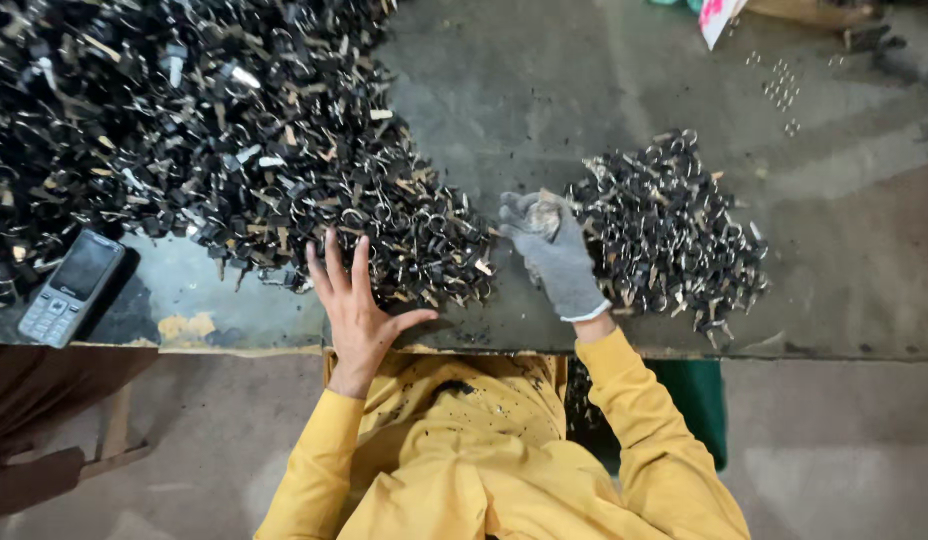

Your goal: The person picks keys one at a time from a large pile on the workbench and sorts them into separate piles by type, occasionally gathering and repositioning the piles with a gloved hand. A mobile phone rests on the bench beside the work area.

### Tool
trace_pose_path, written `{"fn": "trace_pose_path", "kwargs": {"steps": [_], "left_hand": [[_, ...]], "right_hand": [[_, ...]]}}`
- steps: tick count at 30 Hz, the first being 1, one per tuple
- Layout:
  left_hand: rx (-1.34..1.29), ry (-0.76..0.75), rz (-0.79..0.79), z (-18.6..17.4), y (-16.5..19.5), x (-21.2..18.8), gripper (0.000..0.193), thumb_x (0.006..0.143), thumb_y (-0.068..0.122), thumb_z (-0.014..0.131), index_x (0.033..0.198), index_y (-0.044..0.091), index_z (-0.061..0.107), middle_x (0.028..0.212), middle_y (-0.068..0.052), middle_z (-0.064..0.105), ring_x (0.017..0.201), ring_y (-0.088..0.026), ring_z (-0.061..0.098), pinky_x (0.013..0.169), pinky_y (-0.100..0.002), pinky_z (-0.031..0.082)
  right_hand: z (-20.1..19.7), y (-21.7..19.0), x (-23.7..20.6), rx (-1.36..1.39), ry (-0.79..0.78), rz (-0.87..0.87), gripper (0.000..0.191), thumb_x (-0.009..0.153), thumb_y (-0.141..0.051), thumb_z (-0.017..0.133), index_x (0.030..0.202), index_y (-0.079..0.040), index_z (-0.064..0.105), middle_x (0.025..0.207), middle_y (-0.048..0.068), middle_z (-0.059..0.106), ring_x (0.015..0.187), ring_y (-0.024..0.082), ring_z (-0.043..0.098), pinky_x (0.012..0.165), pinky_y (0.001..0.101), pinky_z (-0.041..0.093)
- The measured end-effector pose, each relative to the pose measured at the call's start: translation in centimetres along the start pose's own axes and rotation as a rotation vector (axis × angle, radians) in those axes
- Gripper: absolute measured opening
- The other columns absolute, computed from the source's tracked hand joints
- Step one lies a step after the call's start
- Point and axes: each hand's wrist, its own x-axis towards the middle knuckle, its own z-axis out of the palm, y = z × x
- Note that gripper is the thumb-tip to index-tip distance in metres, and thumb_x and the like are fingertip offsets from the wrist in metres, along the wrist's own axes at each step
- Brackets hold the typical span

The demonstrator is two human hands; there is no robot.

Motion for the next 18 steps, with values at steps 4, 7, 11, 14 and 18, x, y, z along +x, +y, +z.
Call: {"fn": "trace_pose_path", "kwargs": {"steps": [4,7,11,14,18], "left_hand": [[-0.065,0.019,0.036,-0.2,-0.1,0.0,0.129,0.060,0.066,0.093,0.158,0.006,0.034,0.167,-0.028,0.020,0.153,-0.057,0.018,0.125,-0.067,0.025],[-0.070,0.001,0.010,-1.2,0.0,0.1,0.125,0.063,0.063,0.093,0.157,0.005,0.035,0.168,-0.027,0.023,0.155,-0.055,0.020,0.126,-0.066,0.026],[-0.033,0.012,0.040,-2.7,0.7,0.5,0.112,0.068,0.057,0.095,0.153,0.005,0.043,0.167,-0.023,0.029,0.155,-0.052,0.021,0.127,-0.065,0.026],[-0.030,0.016,0.130,-2.7,2.0,0.9,0.103,0.070,0.053,0.097,0.148,0.006,0.049,0.164,-0.020,0.034,0.155,-0.050,0.024,0.128,-0.064,0.027],[-0.074,-0.019,0.322,-0.5,4.7,1.1,0.091,0.072,0.044,0.096,0.142,0.003,0.055,0.158,-0.022,0.041,0.149,-0.047,0.030,0.122,-0.065,0.026]], "right_hand": [[-1.3,2.2,0.4,0.007,0.043,-0.009,0.040,0.089,0.015,0.060,0.125,-0.002,0.053,0.141,0.015,0.061,0.127,0.021,0.065,0.105,0.0343,0.060],[-2.9,2.0,2.4,0.058,0.232,0.038,0.056,0.083,0.013,0.060,0.132,-0.011,0.049,0.132,0.014,0.064,0.111,0.020,0.068,0.095,0.0321,0.061],[-4.6,0.7,4.6,-0.046,0.273,-0.079,0.048,0.089,0.013,0.066,0.129,-0.007,0.050,0.131,0.013,0.064,0.110,0.019,0.067,0.095,0.0344,0.061],[-5.0,-0.1,5.1,0.054,0.221,-0.128,0.042,0.092,0.014,0.066,0.127,-0.005,0.052,0.132,0.014,0.064,0.113,0.020,0.068,0.100,0.0361,0.063],[-4.1,-0.3,3.9,0.386,0.171,0.013,0.022,0.102,0.003,0.062,0.120,-0.001,0.052,0.128,0.019,0.065,0.109,0.026,0.070,0.094,0.0380,0.063]]}}
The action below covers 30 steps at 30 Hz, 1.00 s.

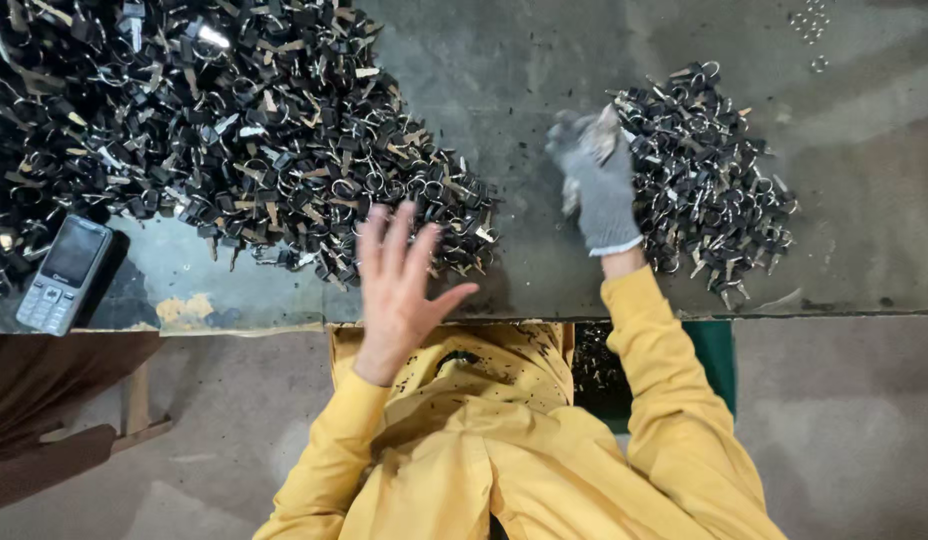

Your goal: The person picks keys one at a time from a large pile on the workbench and sorts them into separate piles by type, occasionally gathering and repositioning the piles with a gloved hand. A mobile phone rests on the bench beside the work area.

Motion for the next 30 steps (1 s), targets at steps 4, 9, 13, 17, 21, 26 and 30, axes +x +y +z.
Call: {"fn": "trace_pose_path", "kwargs": {"steps": [4,9,13,17,21,26,30], "left_hand": [[0.002,-0.247,0.082,3.2,1.5,0.1,0.062,0.078,0.019,0.082,0.134,0.005,0.061,0.146,-0.017,0.052,0.140,-0.041,0.045,0.118,-0.055,0.037],[0.026,-0.267,0.082,4.2,0.2,-1.0,0.040,0.082,0.005,0.067,0.122,0.003,0.066,0.138,-0.016,0.057,0.132,-0.037,0.053,0.113,-0.050,0.044],[-0.025,-0.196,0.025,2.8,-1.3,-2.6,0.040,0.078,0.001,0.066,0.119,0.004,0.070,0.134,-0.017,0.060,0.124,-0.039,0.054,0.106,-0.049,0.046],[-0.027,-0.156,0.003,2.5,-1.4,-3.2,0.039,0.081,0.001,0.068,0.120,0.005,0.070,0.128,-0.016,0.060,0.120,-0.038,0.056,0.103,-0.049,0.046],[-0.071,-0.100,-0.054,3.0,-1.2,-2.3,0.035,0.082,0.002,0.072,0.116,0.008,0.069,0.120,-0.011,0.062,0.116,-0.035,0.057,0.100,-0.047,0.046],[-0.204,-0.047,-0.208,2.5,-0.3,-0.8,0.032,0.089,0.002,0.076,0.119,0.008,0.069,0.113,-0.008,0.066,0.110,-0.031,0.060,0.095,-0.043,0.046],[-0.236,0.075,-0.209,1.9,0.6,0.6,0.029,0.086,0.001,0.081,0.111,0.010,0.069,0.107,-0.003,0.068,0.109,-0.030,0.061,0.096,-0.042,0.047]], "right_hand": [[2.1,2.7,-3.4,-0.318,-0.136,0.109,0.045,0.089,0.009,0.059,0.128,-0.011,0.054,0.133,0.013,0.065,0.070,0.016,0.051,0.052,0.0242,0.045],[5.1,8.5,-5.8,-0.290,-0.201,-0.080,0.046,0.088,0.014,0.059,0.127,-0.009,0.054,0.142,0.018,0.063,0.128,0.019,0.061,0.094,0.0253,0.054],[5.7,11.5,-7.2,-0.265,-0.184,-0.131,0.050,0.085,0.016,0.060,0.128,-0.009,0.052,0.144,0.018,0.061,0.136,0.020,0.057,0.110,0.0276,0.049],[6.0,11.3,-7.6,-0.322,-0.195,-0.123,0.048,0.088,0.014,0.061,0.129,-0.009,0.053,0.144,0.018,0.063,0.132,0.019,0.061,0.102,0.0274,0.054],[5.5,7.8,-7.8,-0.271,-0.034,0.067,0.045,0.086,0.011,0.062,0.126,-0.008,0.055,0.140,0.016,0.066,0.087,0.018,0.062,0.055,0.0225,0.051],[1.1,2.5,-6.7,0.455,-0.094,0.423,0.037,0.095,-0.030,0.068,0.113,-0.002,0.053,0.119,0.021,0.069,0.091,0.023,0.075,0.047,0.0269,0.057],[-2.3,0.0,-5.4,0.006,0.066,-0.020,0.023,0.100,-0.004,0.063,0.120,-0.010,0.053,0.115,0.016,0.068,0.095,0.025,0.075,0.077,0.0310,0.067]]}}
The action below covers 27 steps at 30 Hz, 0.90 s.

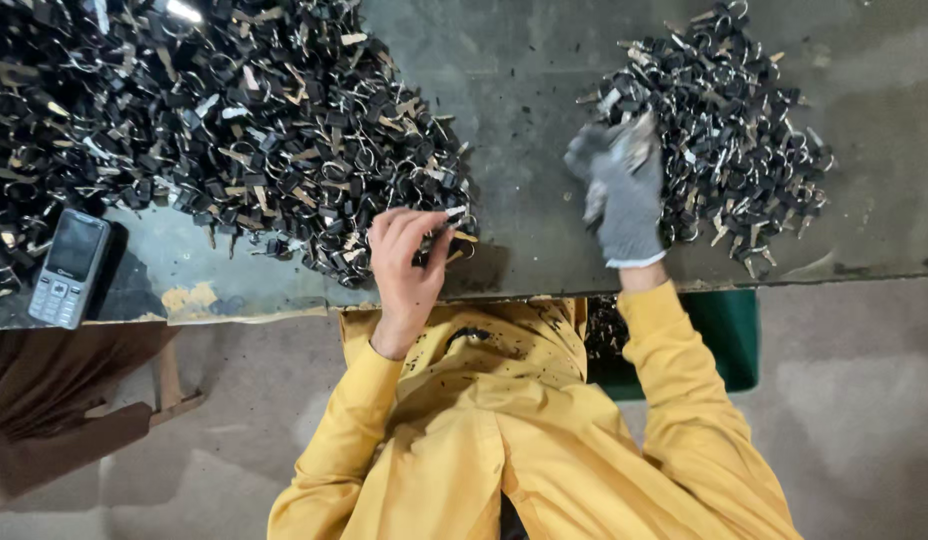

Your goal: The person picks keys one at a time from a large pile on the workbench and sorts them into separate piles by type, occasionally gathering and repositioning the piles with a gloved hand. A mobile phone rests on the bench beside the work area.

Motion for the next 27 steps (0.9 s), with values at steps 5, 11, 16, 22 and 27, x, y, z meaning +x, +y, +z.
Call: {"fn": "trace_pose_path", "kwargs": {"steps": [5,11,16,22,27], "left_hand": [[-0.178,-0.053,-0.123,-0.1,1.5,0.0,0.023,0.093,-0.005,0.076,0.114,0.006,0.071,0.109,-0.007,0.064,0.091,-0.022,0.062,0.079,-0.030,0.051],[-0.553,-0.167,-0.383,2.0,2.9,-2.4,0.018,0.098,-0.008,0.066,0.111,0.003,0.073,0.124,-0.010,0.059,0.095,-0.013,0.062,0.079,-0.024,0.050],[-0.853,-0.320,-0.536,2.6,1.9,-2.9,0.022,0.098,-0.004,0.062,0.118,0.001,0.069,0.139,-0.009,0.057,0.116,-0.012,0.063,0.094,-0.026,0.054],[-0.288,-0.332,-0.175,3.5,2.5,-2.7,0.015,0.095,0.005,0.075,0.109,0.002,0.070,0.113,-0.010,0.070,0.098,-0.025,0.072,0.082,-0.033,0.058],[0.074,-0.336,0.166,4.4,1.5,-2.2,0.020,0.092,0.011,0.073,0.107,0.002,0.063,0.096,-0.015,0.063,0.083,-0.035,0.065,0.069,-0.042,0.053]], "right_hand": [[1.3,-0.1,-2.3,-0.453,0.031,-0.025,0.031,0.089,0.003,0.068,0.115,-0.007,0.055,0.113,0.009,0.070,0.071,0.017,0.067,0.051,0.0243,0.053],[4.6,3.7,-9.6,-0.731,-0.309,0.135,0.049,0.079,-0.003,0.082,0.121,-0.003,0.056,0.104,0.003,0.065,0.093,0.006,0.062,0.079,0.0240,0.055],[3.1,1.6,-9.8,-0.757,-0.192,0.433,0.053,0.077,-0.016,0.083,0.123,-0.007,0.057,0.099,0.002,0.067,0.083,0.010,0.062,0.072,0.0301,0.055],[3.4,0.1,-9.7,-1.117,-0.287,0.021,0.062,0.074,-0.022,0.090,0.123,-0.005,0.057,0.102,0.011,0.069,0.086,0.024,0.071,0.078,0.0337,0.057],[3.7,-0.7,-9.2,-1.655,-0.066,-0.151,0.037,0.089,-0.026,0.078,0.115,-0.009,0.059,0.098,0.016,0.069,0.083,0.037,0.071,0.068,0.0440,0.055]]}}
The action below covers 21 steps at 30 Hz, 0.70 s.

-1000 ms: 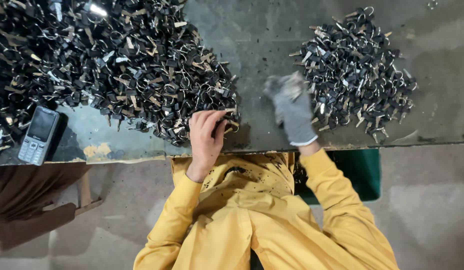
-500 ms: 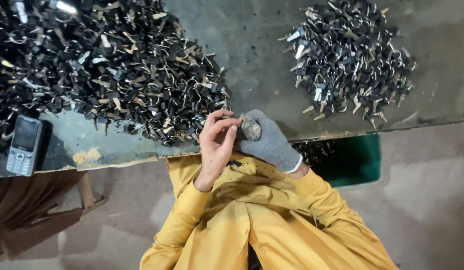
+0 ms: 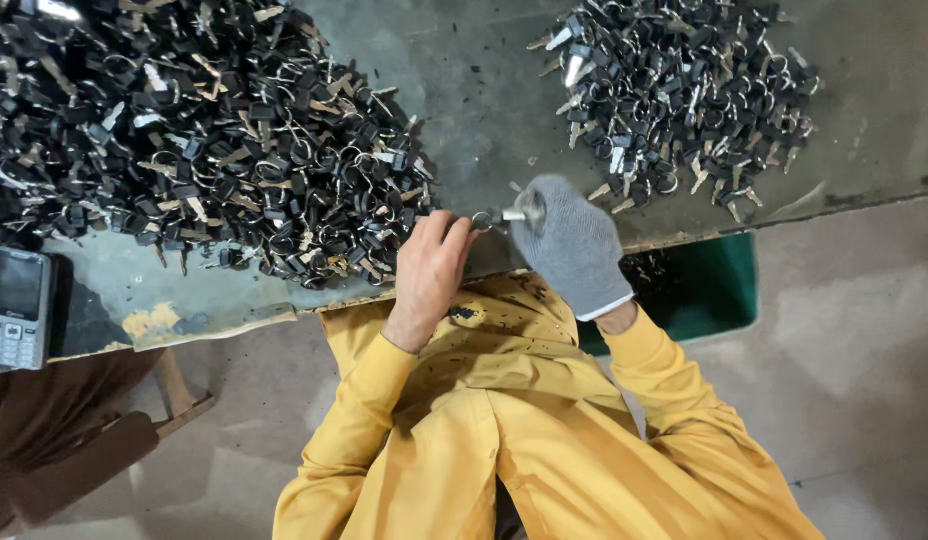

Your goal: The person picks keys one at a time from a large pile on the workbench and sorts them into separate piles by type, occasionally gathering and repositioning the piles with a gloved hand. A mobile phone rests on the bench beside the work area.

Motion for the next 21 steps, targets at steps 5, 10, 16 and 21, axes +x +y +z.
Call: {"fn": "trace_pose_path", "kwargs": {"steps": [5,10,16,21], "left_hand": [[-0.022,-0.140,-0.132,0.8,-0.4,-0.3,0.020,0.096,0.014,0.075,0.106,0.003,0.063,0.087,-0.014,0.060,0.078,-0.034,0.064,0.065,-0.044,0.052],[-0.074,-0.113,-0.189,0.2,0.2,-0.5,0.023,0.089,0.006,0.072,0.111,0.001,0.065,0.090,-0.015,0.062,0.080,-0.037,0.064,0.067,-0.045,0.052],[-0.148,-0.115,-0.218,0.1,0.2,-0.2,0.023,0.085,-0.002,0.069,0.108,0.002,0.066,0.092,-0.015,0.062,0.083,-0.038,0.064,0.071,-0.046,0.052],[-0.146,-0.212,-0.206,-0.2,-0.7,0.0,0.017,0.086,0.000,0.072,0.102,0.005,0.065,0.092,-0.015,0.063,0.086,-0.038,0.065,0.072,-0.045,0.052]], "right_hand": [[0.0,-1.2,-1.1,-0.082,-0.089,-0.049,0.025,0.094,-0.033,0.070,0.103,-0.012,0.060,0.090,0.016,0.067,0.069,0.037,0.069,0.056,0.0474,0.053],[0.1,-1.5,-0.8,-0.072,-0.173,-0.099,0.029,0.095,-0.037,0.067,0.101,-0.010,0.059,0.083,0.014,0.070,0.072,0.038,0.071,0.058,0.0491,0.054],[0.6,-2.0,0.5,-0.238,-0.257,-0.176,0.022,0.097,-0.030,0.060,0.104,-0.009,0.063,0.072,0.016,0.069,0.060,0.037,0.070,0.051,0.0511,0.054],[1.0,-2.7,1.4,-0.378,-0.376,-0.114,0.022,0.097,-0.030,0.059,0.103,-0.009,0.061,0.071,0.015,0.070,0.059,0.036,0.071,0.050,0.0503,0.055]]}}
